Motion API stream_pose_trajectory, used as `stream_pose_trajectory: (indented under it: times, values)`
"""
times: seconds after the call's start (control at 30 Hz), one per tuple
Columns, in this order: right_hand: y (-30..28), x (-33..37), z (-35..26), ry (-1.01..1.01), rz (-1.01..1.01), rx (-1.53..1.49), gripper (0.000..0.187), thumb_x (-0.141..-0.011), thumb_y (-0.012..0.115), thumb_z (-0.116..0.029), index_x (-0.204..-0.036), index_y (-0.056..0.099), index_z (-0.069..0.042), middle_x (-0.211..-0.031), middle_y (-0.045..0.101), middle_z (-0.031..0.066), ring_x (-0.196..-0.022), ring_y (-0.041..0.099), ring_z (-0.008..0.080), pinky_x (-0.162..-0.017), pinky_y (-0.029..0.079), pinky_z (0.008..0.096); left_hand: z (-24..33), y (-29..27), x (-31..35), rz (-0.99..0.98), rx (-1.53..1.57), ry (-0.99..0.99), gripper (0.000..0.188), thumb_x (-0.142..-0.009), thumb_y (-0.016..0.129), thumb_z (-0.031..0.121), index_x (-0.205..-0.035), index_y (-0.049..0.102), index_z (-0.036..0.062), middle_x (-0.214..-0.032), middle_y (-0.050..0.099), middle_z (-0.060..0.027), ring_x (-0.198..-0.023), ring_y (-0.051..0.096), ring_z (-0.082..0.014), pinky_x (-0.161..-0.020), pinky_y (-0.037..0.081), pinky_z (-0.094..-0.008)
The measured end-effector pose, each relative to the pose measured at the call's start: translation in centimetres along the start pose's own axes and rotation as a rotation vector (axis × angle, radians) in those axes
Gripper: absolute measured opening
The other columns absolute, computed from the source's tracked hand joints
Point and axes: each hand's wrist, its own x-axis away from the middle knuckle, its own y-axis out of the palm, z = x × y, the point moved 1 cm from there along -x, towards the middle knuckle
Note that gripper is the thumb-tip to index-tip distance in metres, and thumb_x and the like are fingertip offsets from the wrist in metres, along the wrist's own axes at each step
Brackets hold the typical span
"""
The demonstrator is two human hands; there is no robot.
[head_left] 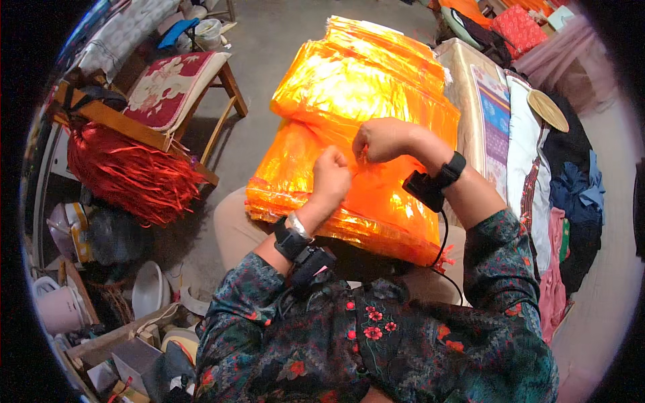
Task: The recorder is tying bundles of orange plastic sheets with red plastic strips.
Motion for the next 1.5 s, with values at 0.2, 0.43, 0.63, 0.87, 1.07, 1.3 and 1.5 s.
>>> stream_pose_trajectory:
  times: [0.2, 0.43, 0.63, 0.87, 1.07, 1.3, 1.5]
  values:
    - [2.0, 1.4, 3.0, -0.036, 0.166, -0.612, 0.045, -0.06, 0.046, 0.001, -0.103, 0.057, -0.006, -0.06, 0.052, 0.0054, -0.053, 0.047, 0.0126, -0.047, 0.038, 0.0256, 2.4, 1.6, -0.7, -0.001, 0.021, 0.297, 0.014, -0.068, 0.043, -0.009, -0.075, 0.043, 0.0023, -0.062, 0.044, -0.0051, -0.054, 0.044, -0.0137, -0.049, 0.037, -0.0293]
    - [1.3, 1.3, 3.9, -0.031, 0.268, -0.858, 0.04, -0.062, 0.045, 0.001, -0.096, 0.062, -0.01, -0.052, 0.047, -0.0001, -0.042, 0.038, 0.0079, -0.039, 0.03, 0.021, 2.4, 3.3, 4.5, 0.046, -0.653, 0.712, 0.037, -0.057, 0.046, -0.008, -0.093, 0.049, 0.004, -0.086, 0.041, -0.0186, -0.082, 0.043, -0.0373, -0.069, 0.037, -0.0415]
    - [2.5, 1.9, 3.6, -0.026, 0.433, -0.714, 0.021, -0.069, 0.052, -0.006, -0.088, 0.061, -0.005, -0.063, 0.055, 0.0006, -0.052, 0.045, 0.007, -0.046, 0.037, 0.023, -0.3, 4.3, 3.7, 0.057, -0.841, 0.73, 0.006, -0.062, 0.056, 0.009, -0.067, 0.055, 0.0084, -0.08, 0.042, -0.0163, -0.079, 0.044, -0.0326, -0.066, 0.034, -0.0423]
    - [3.4, 3.3, 5.8, -0.082, 0.448, -0.504, 0.011, -0.064, 0.05, -0.003, -0.07, 0.06, -0.003, -0.053, 0.047, -0.0016, -0.048, 0.04, 0.0082, -0.043, 0.032, 0.0249, -3.1, 0.8, 1.2, 0.133, -0.669, 0.65, 0.015, -0.066, 0.061, 0.017, -0.06, 0.053, 0.0065, -0.073, 0.043, -0.0105, -0.074, 0.045, -0.0274, -0.062, 0.03, -0.0399]
    - [3.3, 1.8, 8.6, 0.0, 0.327, -0.502, 0.016, -0.064, 0.054, -0.013, -0.076, 0.06, -0.005, -0.057, 0.053, 0.0089, -0.052, 0.048, 0.0173, -0.051, 0.041, 0.0313, -0.7, 0.5, 0.0, -0.04, -0.874, 0.619, 0.015, -0.066, 0.062, 0.016, -0.061, 0.051, 0.006, -0.077, 0.045, -0.0096, -0.078, 0.047, -0.0266, -0.065, 0.032, -0.0399]
    - [2.0, 1.3, 8.0, -0.064, 0.361, -0.44, 0.016, -0.062, 0.059, -0.016, -0.071, 0.057, -0.003, -0.058, 0.054, 0.0103, -0.053, 0.047, 0.0178, -0.049, 0.038, 0.0336, -0.2, 0.2, -1.0, 0.024, -0.699, 0.954, 0.011, -0.064, 0.058, 0.006, -0.061, 0.047, 0.006, -0.069, 0.046, -0.0092, -0.073, 0.048, -0.0273, -0.065, 0.033, -0.0383]
    - [1.7, 1.3, 8.5, -0.022, 0.15, -0.625, 0.009, -0.061, 0.055, -0.009, -0.059, 0.048, -0.003, -0.05, 0.044, 0.0037, -0.044, 0.04, 0.0132, -0.041, 0.033, 0.0301, -0.4, -1.1, -2.5, -0.17, -0.717, 0.924, 0.011, -0.063, 0.055, 0.001, -0.062, 0.045, 0.0052, -0.065, 0.046, -0.0081, -0.067, 0.047, -0.0269, -0.063, 0.033, -0.037]
